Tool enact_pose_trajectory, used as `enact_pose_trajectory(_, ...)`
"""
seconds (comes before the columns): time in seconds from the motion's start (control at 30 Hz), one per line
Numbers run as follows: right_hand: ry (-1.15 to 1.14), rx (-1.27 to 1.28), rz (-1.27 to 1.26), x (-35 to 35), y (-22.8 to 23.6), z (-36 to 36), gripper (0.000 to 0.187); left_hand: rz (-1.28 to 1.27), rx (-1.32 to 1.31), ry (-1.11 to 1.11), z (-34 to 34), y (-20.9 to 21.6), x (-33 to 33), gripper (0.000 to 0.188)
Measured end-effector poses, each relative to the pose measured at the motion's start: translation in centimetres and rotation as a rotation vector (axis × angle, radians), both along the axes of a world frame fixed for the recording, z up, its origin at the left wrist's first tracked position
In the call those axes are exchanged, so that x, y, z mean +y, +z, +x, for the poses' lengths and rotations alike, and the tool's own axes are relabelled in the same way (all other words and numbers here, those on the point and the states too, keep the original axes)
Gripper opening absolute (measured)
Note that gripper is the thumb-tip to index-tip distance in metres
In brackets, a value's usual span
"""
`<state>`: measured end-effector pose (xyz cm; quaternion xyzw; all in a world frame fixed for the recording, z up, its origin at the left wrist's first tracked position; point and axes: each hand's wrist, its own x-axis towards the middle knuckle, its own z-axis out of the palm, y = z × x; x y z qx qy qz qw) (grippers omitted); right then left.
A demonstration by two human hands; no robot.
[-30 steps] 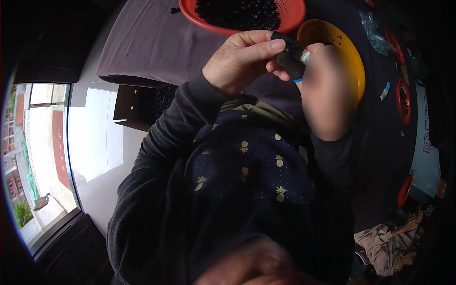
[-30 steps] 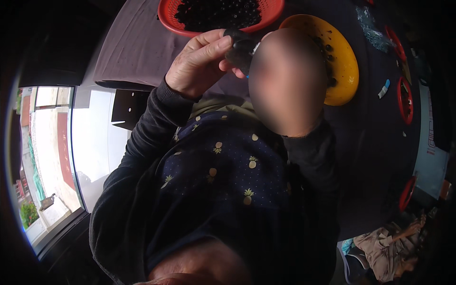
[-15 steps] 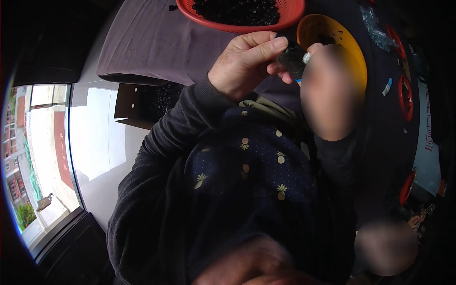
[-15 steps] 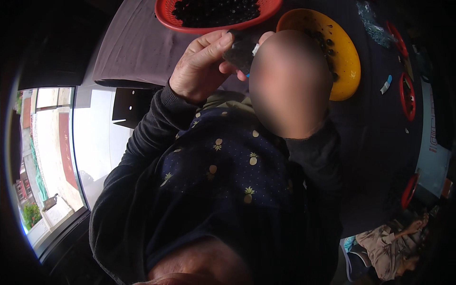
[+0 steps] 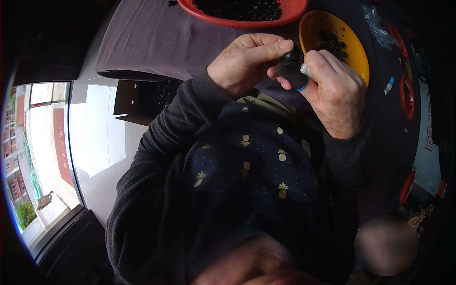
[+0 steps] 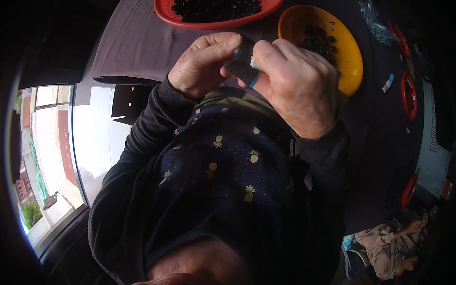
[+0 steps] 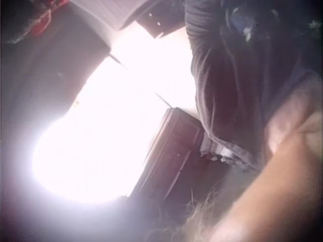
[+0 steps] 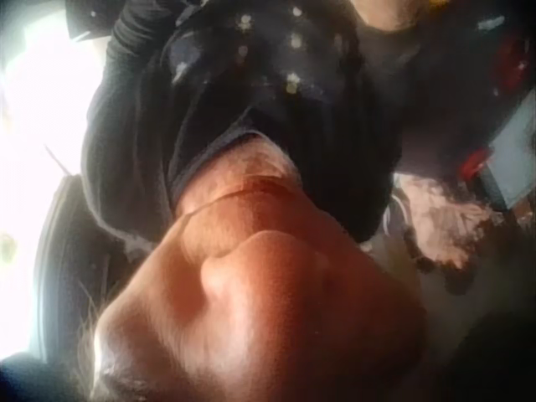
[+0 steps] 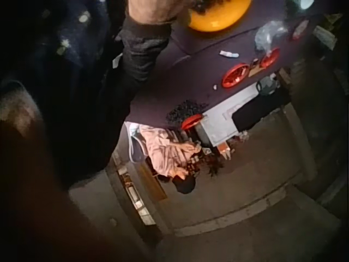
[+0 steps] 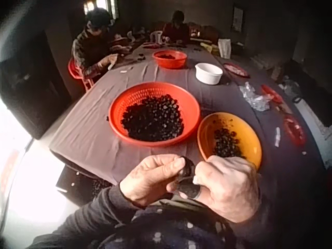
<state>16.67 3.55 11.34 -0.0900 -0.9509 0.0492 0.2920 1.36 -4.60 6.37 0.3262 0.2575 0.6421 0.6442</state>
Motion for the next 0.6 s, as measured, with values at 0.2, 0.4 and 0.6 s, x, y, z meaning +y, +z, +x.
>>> enact_pose_trajectory(0.2,-0.071,0.029,-0.064,-0.1,-0.4,0.6,0.034,-0.007,-0.074,0.024,0.3,0.2,0.1,0.025)
enact_pose_trajectory(0.4,-0.174,0.113,-0.186,-0.8,-0.5,0.5,0.036,0.045,-0.066,0.054,0.4,0.4,-0.1,0.021)
enact_pose_trajectory(0.6,-0.209,0.141,-0.171,-0.7,-1.3,0.2,0.035,0.147,-0.08,0.096,0.7,-0.2,0.0,0.023)
